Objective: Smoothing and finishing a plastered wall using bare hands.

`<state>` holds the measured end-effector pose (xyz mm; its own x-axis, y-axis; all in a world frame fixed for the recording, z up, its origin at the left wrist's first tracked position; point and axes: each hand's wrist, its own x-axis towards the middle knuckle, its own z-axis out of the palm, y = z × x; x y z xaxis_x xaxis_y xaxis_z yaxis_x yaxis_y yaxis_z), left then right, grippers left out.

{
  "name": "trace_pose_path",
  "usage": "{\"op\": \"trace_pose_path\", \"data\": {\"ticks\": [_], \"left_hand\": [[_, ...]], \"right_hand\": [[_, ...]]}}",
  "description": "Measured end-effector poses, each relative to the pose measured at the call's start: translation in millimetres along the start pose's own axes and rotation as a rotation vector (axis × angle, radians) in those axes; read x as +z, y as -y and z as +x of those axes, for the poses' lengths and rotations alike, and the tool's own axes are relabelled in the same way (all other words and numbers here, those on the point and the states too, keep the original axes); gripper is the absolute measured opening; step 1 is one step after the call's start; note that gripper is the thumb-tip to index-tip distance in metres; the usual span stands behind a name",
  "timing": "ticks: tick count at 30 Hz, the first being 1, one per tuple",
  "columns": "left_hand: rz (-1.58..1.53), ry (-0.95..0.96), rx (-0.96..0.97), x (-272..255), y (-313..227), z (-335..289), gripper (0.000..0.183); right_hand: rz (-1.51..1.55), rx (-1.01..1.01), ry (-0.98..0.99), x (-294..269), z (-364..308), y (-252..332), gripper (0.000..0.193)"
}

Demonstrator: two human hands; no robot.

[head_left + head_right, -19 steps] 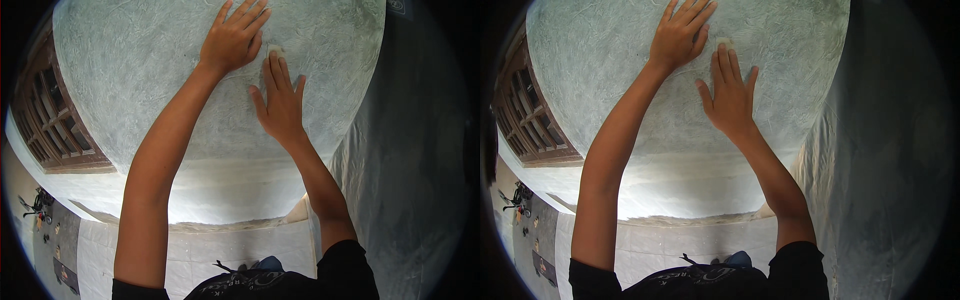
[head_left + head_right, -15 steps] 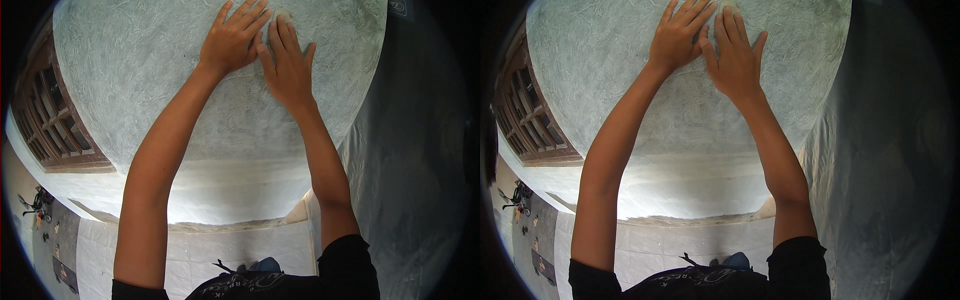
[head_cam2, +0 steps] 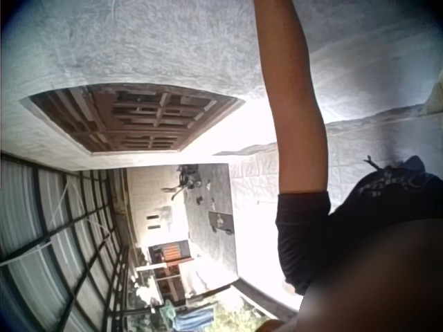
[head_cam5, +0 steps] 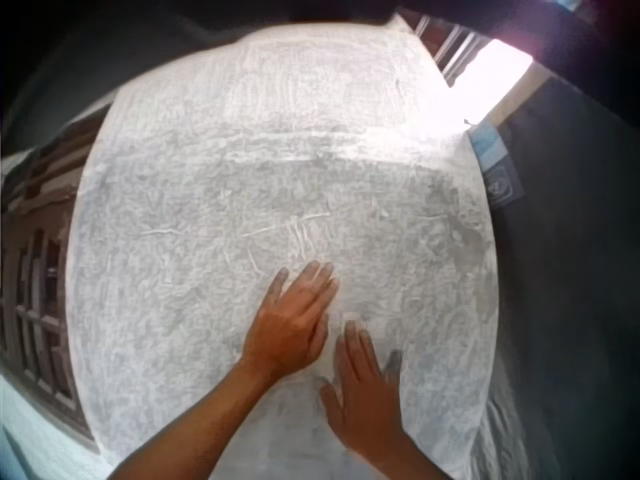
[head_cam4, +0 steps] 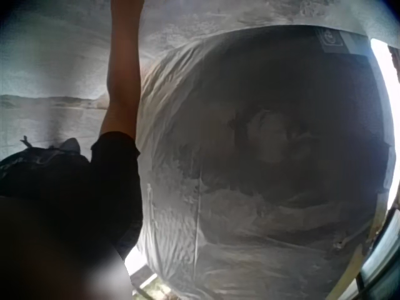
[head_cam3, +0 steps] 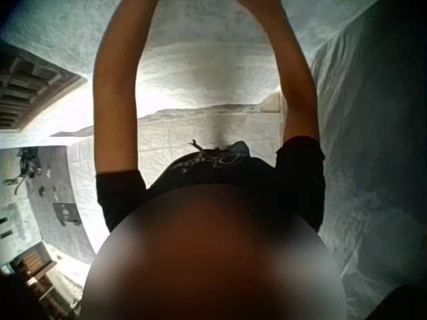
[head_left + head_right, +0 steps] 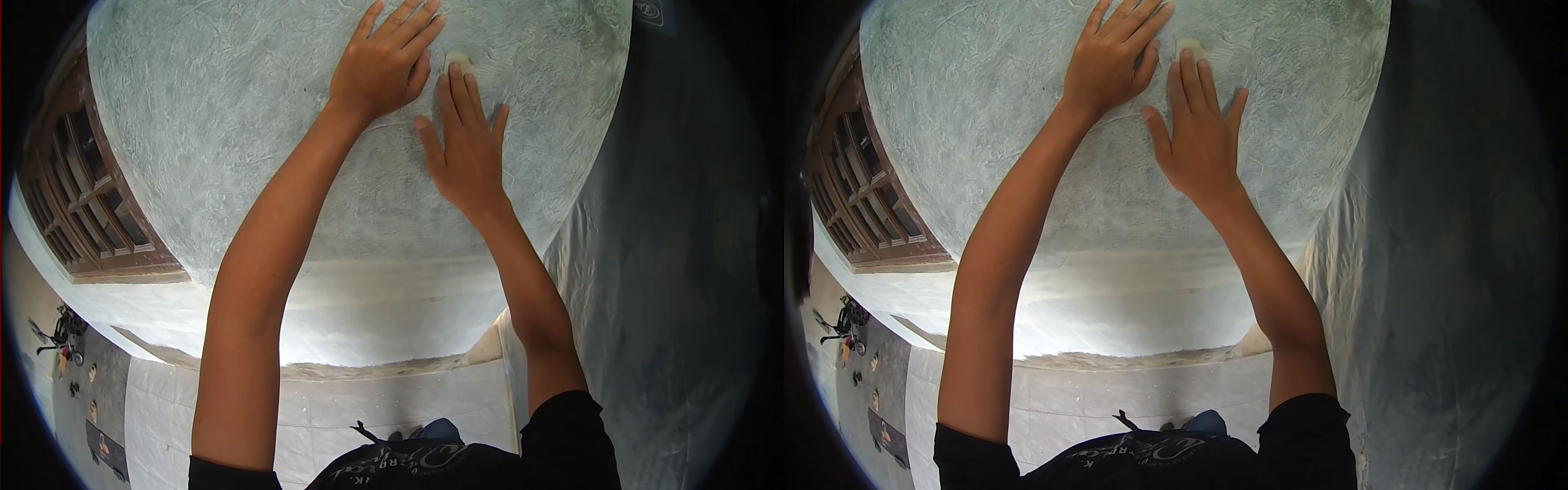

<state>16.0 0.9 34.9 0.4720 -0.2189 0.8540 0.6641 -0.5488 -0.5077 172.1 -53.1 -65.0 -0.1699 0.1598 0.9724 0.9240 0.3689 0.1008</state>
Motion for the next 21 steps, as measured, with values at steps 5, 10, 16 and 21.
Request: {"op": "trace_pose_path", "data": {"ticks": [5, 10, 16, 21], "left_hand": [[0.102, -0.379, 0.234, 39.2, 22.1, 0.1, 0.045], [-0.009, -0.017, -0.011, -0.4, -3.2, 3.0, 0.045], [0.016, -0.311, 0.169, 27.5, 17.6, 0.6, 0.047], [0.003, -0.024, 0.004, 3.8, -4.5, 3.1, 0.047]], "right_hand": [[-0.018, -0.044, -0.012, -5.5, 44.6, -14.2, 0.061], [-0.019, 0.017, 0.043, -3.0, -4.9, 6.1, 0.060], [-0.036, -0.060, -0.060, -6.4, 61.6, -16.6, 0.064], [-0.060, -0.013, 0.028, -2.6, -4.3, -1.7, 0.059]]}}
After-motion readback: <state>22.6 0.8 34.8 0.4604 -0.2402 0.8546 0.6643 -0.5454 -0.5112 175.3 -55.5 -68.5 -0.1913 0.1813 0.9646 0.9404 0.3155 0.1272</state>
